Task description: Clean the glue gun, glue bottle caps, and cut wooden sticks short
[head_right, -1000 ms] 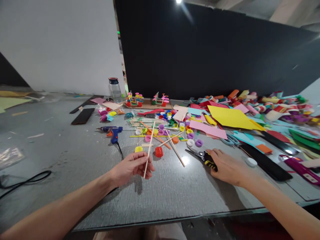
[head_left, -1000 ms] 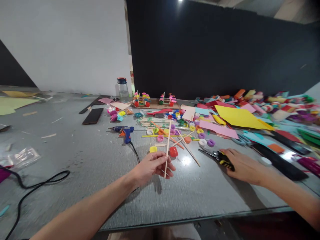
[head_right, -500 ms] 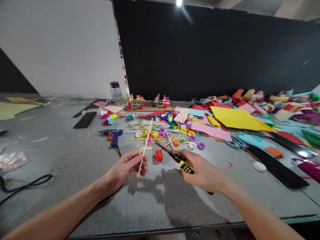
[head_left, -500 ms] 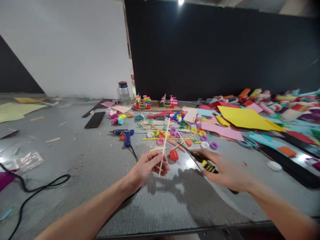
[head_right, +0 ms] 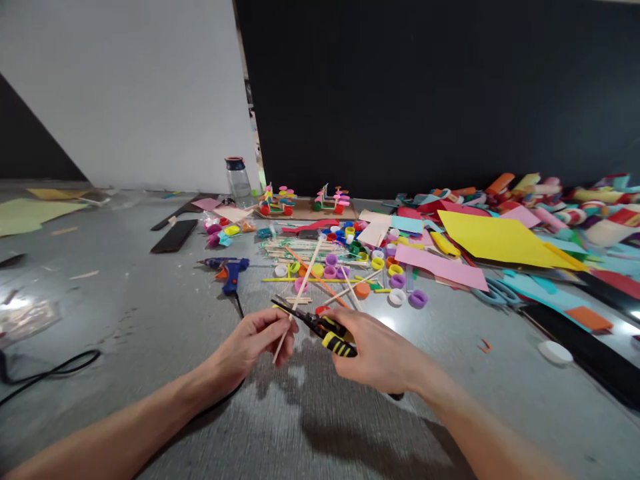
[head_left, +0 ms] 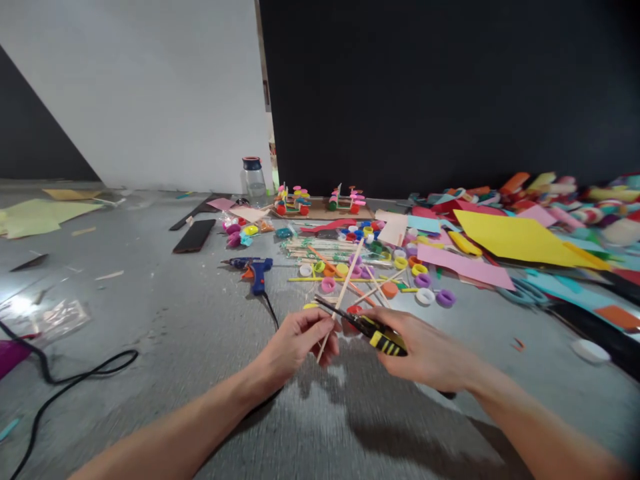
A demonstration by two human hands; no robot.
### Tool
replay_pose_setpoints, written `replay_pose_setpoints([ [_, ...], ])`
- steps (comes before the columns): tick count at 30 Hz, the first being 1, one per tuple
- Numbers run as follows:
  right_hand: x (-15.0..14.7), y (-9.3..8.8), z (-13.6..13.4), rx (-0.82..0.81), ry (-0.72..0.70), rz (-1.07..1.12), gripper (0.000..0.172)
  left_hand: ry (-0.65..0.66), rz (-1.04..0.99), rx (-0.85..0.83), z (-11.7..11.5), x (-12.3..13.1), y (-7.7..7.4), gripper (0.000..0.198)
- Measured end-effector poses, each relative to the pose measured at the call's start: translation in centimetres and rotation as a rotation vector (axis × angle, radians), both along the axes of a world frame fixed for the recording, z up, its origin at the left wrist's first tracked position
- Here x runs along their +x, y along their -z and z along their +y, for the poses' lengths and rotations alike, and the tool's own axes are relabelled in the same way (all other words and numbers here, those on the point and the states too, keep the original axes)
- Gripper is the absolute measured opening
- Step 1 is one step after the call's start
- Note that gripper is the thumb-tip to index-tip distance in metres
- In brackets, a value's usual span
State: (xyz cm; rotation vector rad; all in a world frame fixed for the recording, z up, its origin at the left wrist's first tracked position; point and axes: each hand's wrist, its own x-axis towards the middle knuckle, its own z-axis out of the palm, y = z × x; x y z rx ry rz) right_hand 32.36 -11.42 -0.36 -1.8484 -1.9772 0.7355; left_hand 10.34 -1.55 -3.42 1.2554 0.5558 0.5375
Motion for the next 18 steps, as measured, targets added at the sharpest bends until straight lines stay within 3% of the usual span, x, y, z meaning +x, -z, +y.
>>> replay_pose_setpoints([
  [18,-0.4,-0.9,-1.0,-0.091,-0.013,-0.028,0.058,0.082,-0.001,-0.145,-0.3,-0.4,-0.4,0.03],
])
